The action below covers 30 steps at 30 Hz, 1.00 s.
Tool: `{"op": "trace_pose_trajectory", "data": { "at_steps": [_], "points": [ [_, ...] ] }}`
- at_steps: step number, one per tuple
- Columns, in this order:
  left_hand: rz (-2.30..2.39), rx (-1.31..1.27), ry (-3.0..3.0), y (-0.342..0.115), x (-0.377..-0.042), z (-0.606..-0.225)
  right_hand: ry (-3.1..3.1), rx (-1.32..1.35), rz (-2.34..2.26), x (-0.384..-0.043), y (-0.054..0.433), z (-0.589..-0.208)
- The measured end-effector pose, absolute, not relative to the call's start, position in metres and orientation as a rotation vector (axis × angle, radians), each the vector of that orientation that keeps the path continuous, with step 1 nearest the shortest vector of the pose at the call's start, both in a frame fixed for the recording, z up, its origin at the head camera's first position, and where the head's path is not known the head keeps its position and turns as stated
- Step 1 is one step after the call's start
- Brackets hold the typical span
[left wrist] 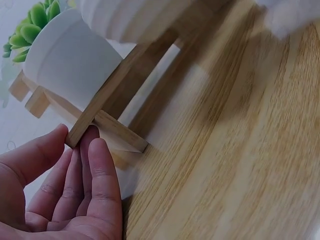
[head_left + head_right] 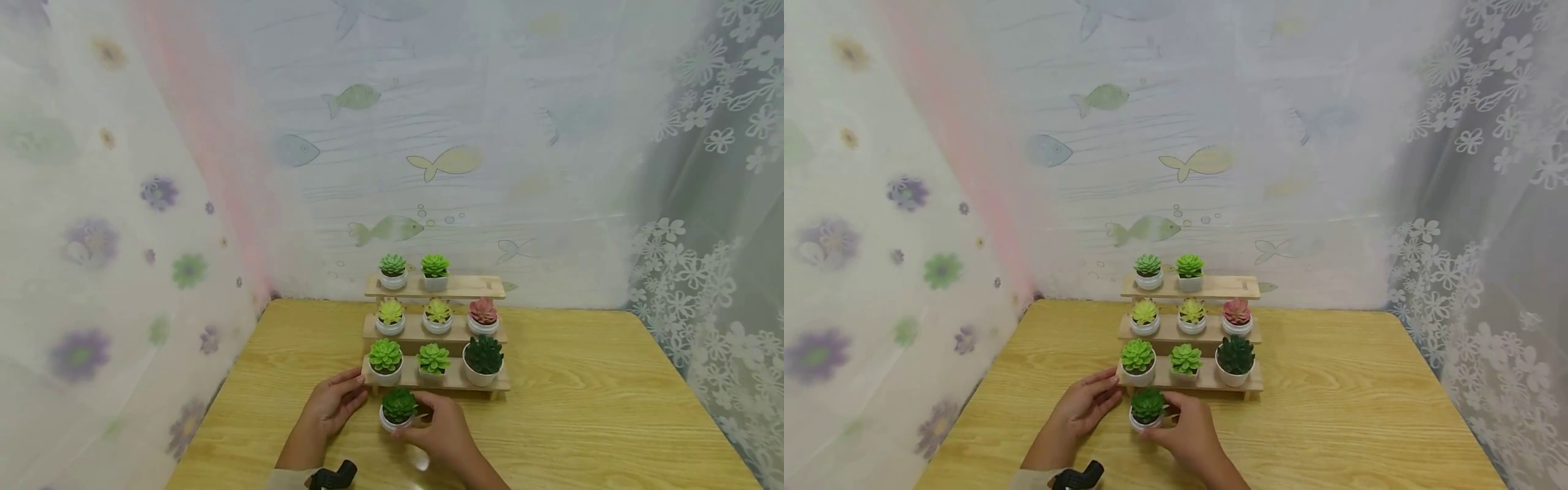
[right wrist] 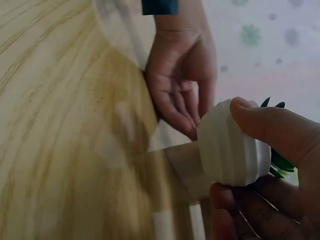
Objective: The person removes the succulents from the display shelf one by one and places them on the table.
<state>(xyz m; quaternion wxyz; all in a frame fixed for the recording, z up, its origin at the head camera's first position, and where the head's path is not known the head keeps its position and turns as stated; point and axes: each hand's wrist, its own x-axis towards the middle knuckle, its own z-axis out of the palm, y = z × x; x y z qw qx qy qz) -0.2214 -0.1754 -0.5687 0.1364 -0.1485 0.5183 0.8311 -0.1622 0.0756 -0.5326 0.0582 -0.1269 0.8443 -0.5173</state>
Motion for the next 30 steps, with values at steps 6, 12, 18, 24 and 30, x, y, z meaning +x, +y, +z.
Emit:
{"op": "trace_pose_trajectory", "data": {
  "at_steps": [6, 12, 18, 24, 30],
  "points": [
    [2.407, -0.41, 1.49, -0.176, -0.221, -0.568, 2.512, -0.402, -1.582, -0.163, 0.066, -0.542],
    [2.402, -0.399, 1.477, -0.178, -0.221, -0.57, 2.515, -0.433, -1.58, -0.165, 0.059, -0.549],
    [2.4, -0.386, 1.454, -0.18, -0.221, -0.572, 2.559, -0.473, -1.532, -0.168, 0.054, -0.552],
    [2.397, -0.374, 1.455, -0.181, -0.22, -0.573, 2.579, -0.496, -1.518, -0.168, 0.051, -0.553],
    [2.394, -0.352, 1.425, -0.181, -0.222, -0.572, 2.612, -0.493, -1.499, -0.169, 0.047, -0.556]
  ]
}}
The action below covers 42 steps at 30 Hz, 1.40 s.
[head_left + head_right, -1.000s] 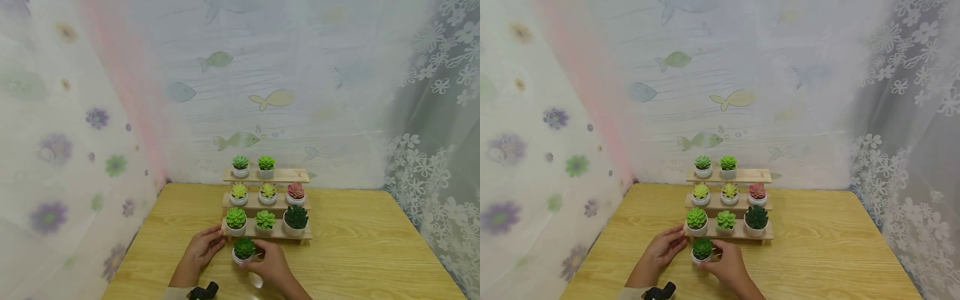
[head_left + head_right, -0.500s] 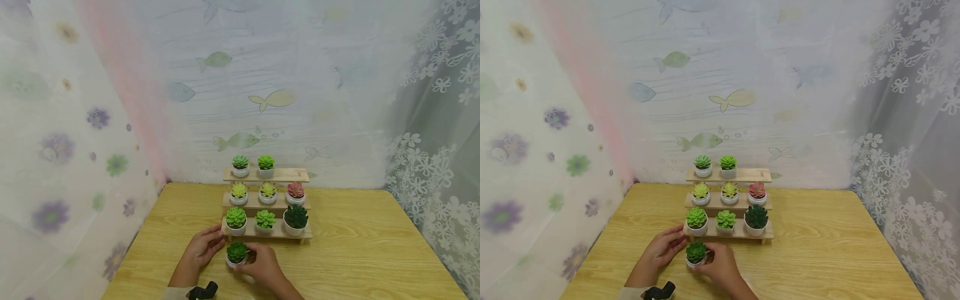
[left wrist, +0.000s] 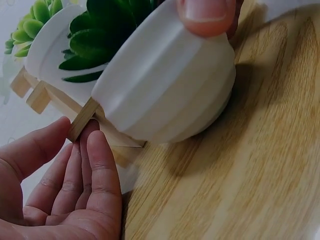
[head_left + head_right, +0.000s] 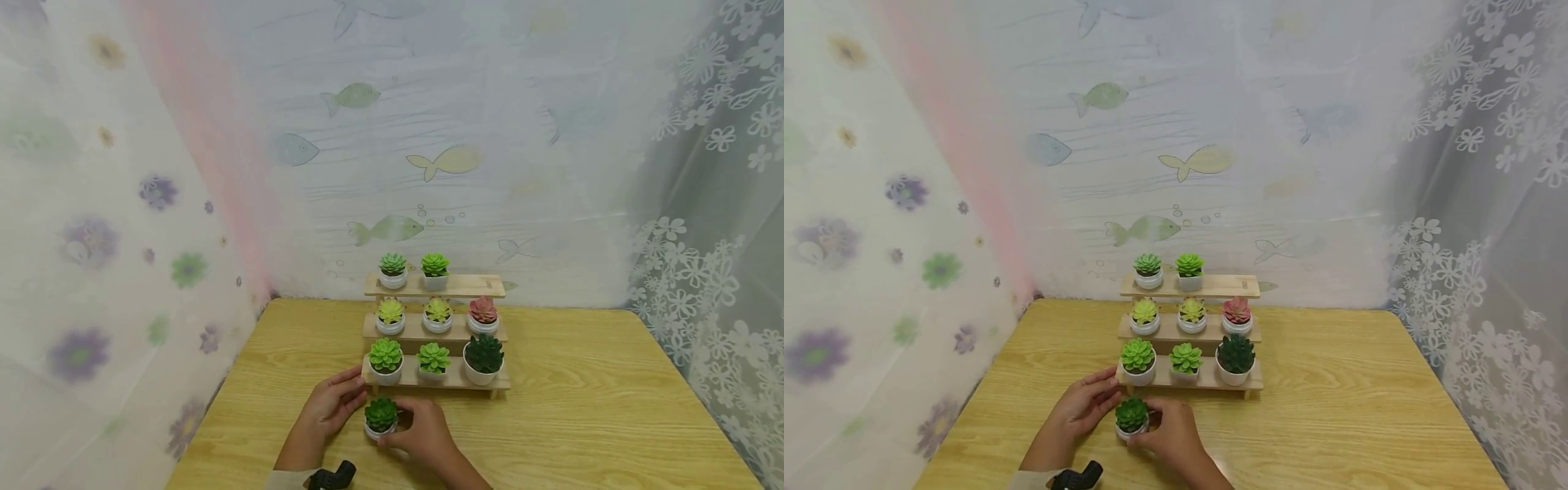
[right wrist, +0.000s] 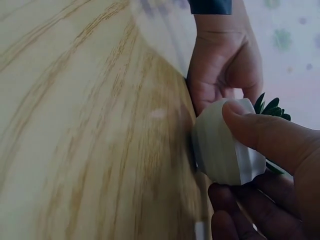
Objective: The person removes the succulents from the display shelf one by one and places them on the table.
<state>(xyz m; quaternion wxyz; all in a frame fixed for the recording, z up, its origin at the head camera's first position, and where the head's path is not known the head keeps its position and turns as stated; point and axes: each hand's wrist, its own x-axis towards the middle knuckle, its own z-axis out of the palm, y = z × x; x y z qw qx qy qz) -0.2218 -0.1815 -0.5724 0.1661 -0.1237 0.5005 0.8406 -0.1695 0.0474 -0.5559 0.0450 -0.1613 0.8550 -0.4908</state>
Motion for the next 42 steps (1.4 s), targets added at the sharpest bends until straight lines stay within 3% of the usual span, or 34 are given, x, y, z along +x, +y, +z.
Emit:
{"op": "trace_pose_trajectory", "data": {
  "at_steps": [42],
  "points": [
    [2.391, -0.277, 1.426, -0.183, -0.219, -0.572, 2.555, -0.475, -1.553, -0.173, 0.037, -0.564]
  ]
}}
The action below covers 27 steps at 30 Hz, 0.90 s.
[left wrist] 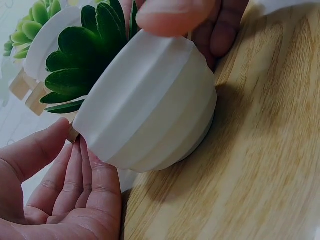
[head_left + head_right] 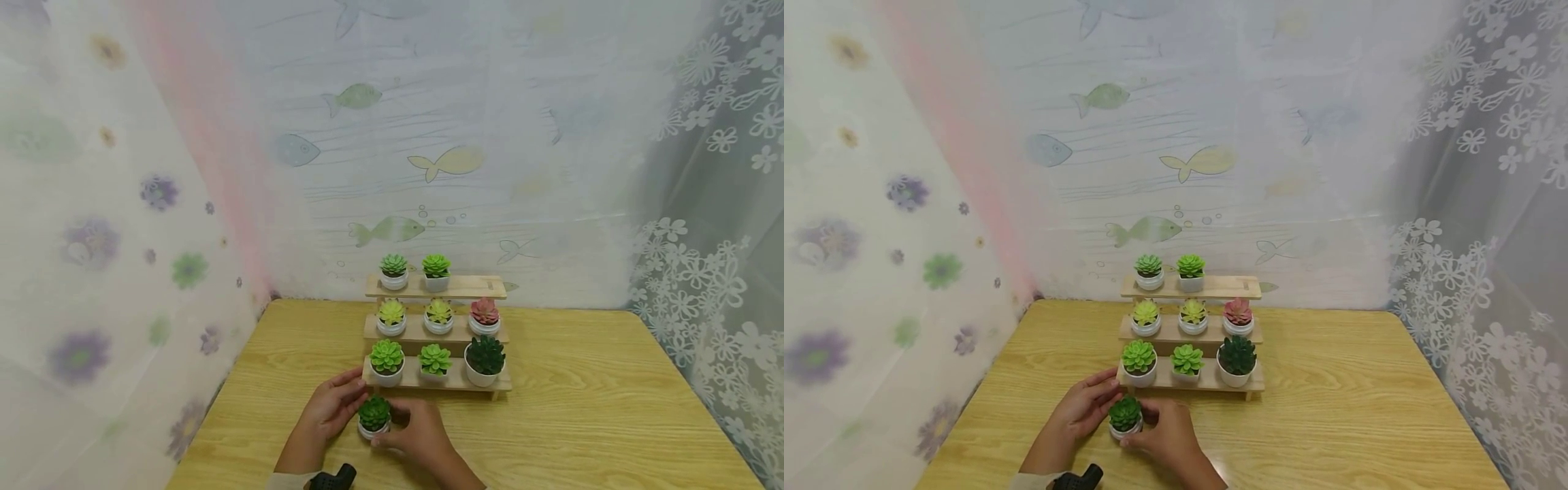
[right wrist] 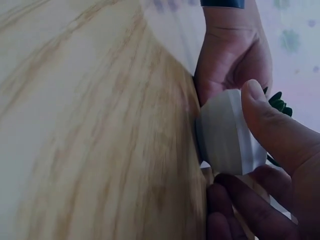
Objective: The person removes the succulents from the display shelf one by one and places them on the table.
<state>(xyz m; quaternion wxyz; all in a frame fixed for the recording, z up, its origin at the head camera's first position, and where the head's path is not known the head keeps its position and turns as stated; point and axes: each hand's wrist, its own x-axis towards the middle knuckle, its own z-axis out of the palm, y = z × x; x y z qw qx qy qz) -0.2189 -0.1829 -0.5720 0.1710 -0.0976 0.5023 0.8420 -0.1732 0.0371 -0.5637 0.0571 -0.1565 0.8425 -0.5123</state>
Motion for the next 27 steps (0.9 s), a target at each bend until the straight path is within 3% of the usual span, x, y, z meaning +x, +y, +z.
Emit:
{"op": "trace_pose_trajectory", "data": {
  "at_steps": [15, 27],
  "points": [
    [2.396, -0.283, 1.404, -0.182, -0.219, -0.573, 2.556, -0.436, -1.594, -0.168, 0.054, -0.546],
    [2.395, -0.277, 1.44, -0.182, -0.221, -0.574, 2.719, -0.449, -1.68, -0.168, 0.069, -0.503]
  ]
}}
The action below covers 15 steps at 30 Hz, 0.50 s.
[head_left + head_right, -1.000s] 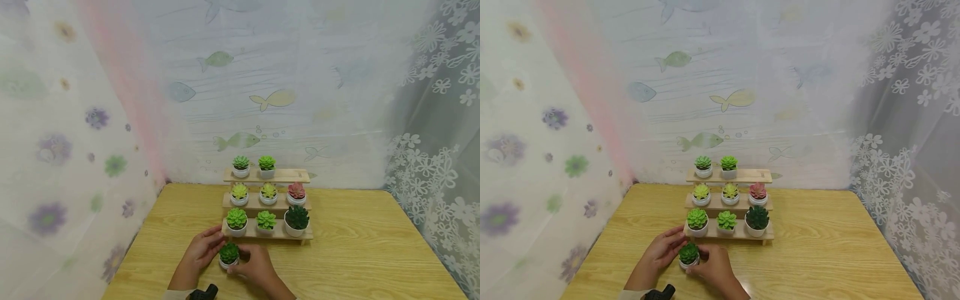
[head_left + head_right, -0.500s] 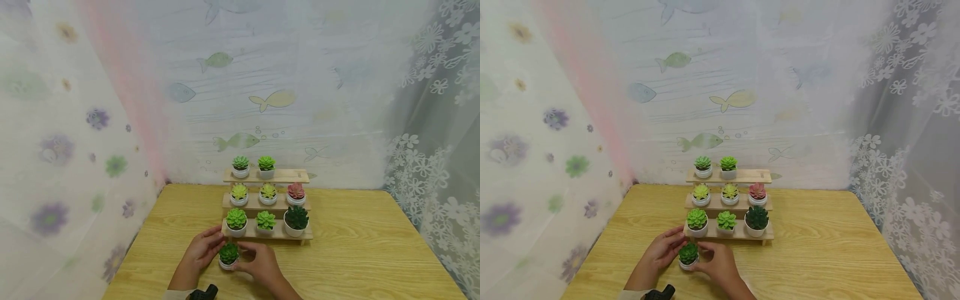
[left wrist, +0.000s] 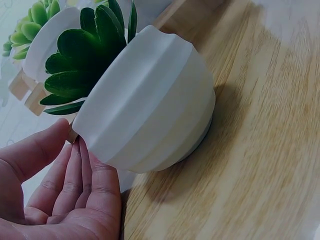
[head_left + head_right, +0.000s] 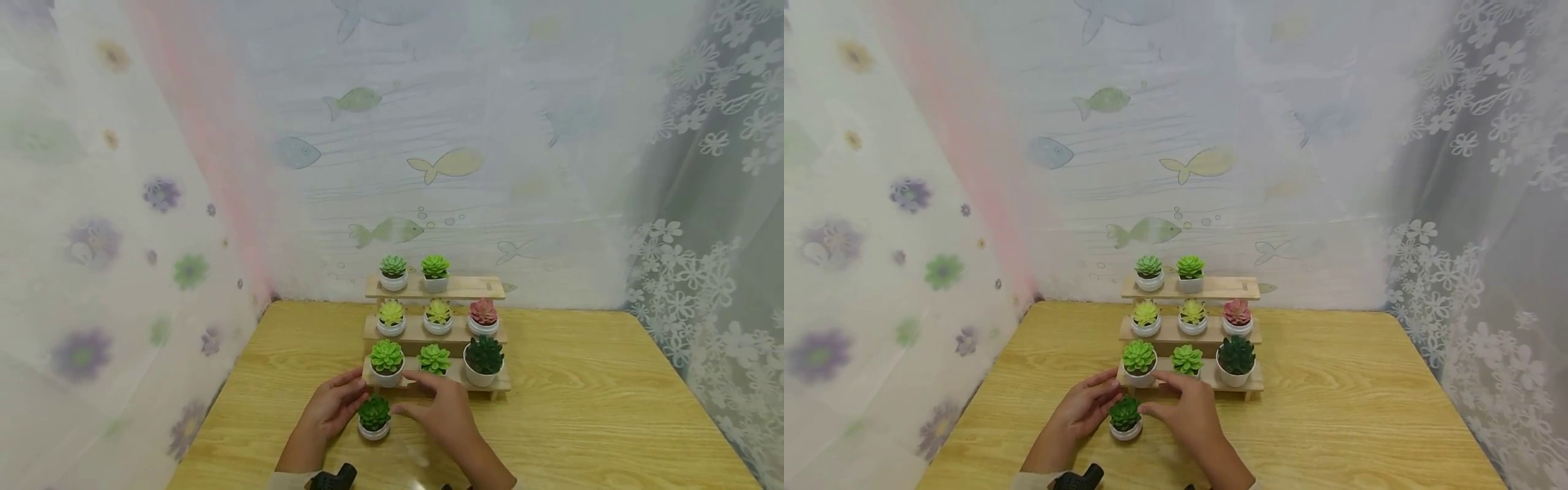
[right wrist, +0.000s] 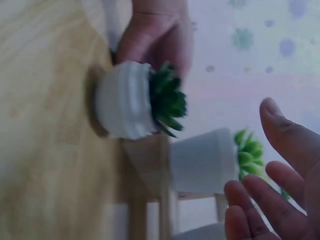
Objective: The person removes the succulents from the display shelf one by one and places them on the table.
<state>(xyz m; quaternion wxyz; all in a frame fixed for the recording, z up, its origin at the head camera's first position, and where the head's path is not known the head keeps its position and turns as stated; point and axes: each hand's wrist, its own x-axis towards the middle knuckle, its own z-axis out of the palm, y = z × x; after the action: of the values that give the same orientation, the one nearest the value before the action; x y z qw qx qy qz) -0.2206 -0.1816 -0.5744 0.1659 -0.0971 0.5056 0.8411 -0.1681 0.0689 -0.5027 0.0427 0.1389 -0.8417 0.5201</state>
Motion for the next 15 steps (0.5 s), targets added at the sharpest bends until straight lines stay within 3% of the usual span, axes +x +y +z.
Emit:
{"op": "trace_pose_trajectory", "data": {
  "at_steps": [15],
  "points": [
    [2.369, -0.313, 1.438, -0.183, -0.221, -0.572, -2.366, 0.397, 1.415, -0.187, 0.074, -0.456]
  ]
}}
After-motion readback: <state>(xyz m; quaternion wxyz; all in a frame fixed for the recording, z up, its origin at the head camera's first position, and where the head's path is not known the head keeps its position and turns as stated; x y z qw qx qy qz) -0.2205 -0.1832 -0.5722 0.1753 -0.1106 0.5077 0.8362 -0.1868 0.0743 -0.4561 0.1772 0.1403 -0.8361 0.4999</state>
